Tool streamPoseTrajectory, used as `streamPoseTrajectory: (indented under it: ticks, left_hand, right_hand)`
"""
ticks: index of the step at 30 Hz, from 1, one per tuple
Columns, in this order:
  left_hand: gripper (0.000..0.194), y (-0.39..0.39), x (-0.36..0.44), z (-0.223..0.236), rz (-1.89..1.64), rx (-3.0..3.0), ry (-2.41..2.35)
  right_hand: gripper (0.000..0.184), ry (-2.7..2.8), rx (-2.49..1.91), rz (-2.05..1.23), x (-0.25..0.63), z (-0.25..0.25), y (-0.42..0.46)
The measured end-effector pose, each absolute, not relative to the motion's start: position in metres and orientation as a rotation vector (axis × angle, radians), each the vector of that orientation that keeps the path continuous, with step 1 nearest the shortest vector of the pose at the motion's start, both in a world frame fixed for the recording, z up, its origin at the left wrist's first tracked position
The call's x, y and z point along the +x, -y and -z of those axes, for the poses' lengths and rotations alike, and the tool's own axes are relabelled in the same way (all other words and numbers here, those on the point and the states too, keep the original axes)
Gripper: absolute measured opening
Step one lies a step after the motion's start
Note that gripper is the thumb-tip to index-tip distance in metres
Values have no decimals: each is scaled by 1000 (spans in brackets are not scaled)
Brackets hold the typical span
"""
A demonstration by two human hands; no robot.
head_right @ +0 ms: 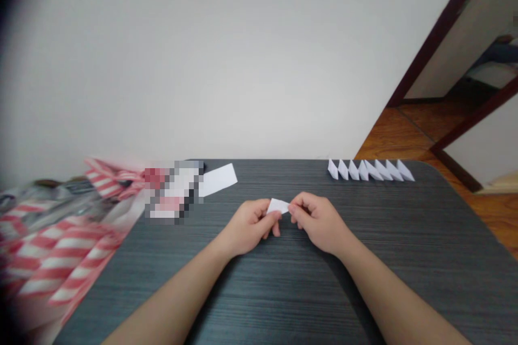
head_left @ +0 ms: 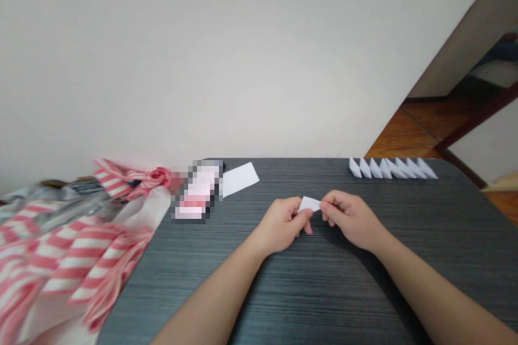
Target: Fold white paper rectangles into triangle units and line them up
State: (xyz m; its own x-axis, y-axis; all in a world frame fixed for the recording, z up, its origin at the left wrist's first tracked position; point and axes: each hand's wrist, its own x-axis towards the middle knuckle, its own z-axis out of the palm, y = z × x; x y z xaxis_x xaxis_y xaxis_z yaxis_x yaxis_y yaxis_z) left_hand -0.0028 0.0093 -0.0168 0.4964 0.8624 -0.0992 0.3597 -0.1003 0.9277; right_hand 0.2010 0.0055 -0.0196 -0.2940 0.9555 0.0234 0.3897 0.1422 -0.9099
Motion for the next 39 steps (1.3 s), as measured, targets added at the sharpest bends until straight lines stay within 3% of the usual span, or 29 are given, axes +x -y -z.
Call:
streamPoseTrajectory:
  ticks: [13,39]
  left_hand:
    - [23,-9,0,15,-672,1611,-1006]
    - [30,-9,-2,11,-627,1657,-1046]
  right_hand:
    - [19,1773,-1250,-1179,201,21,-5]
    - [21,1771,-1285,-1166,202,20,-6]
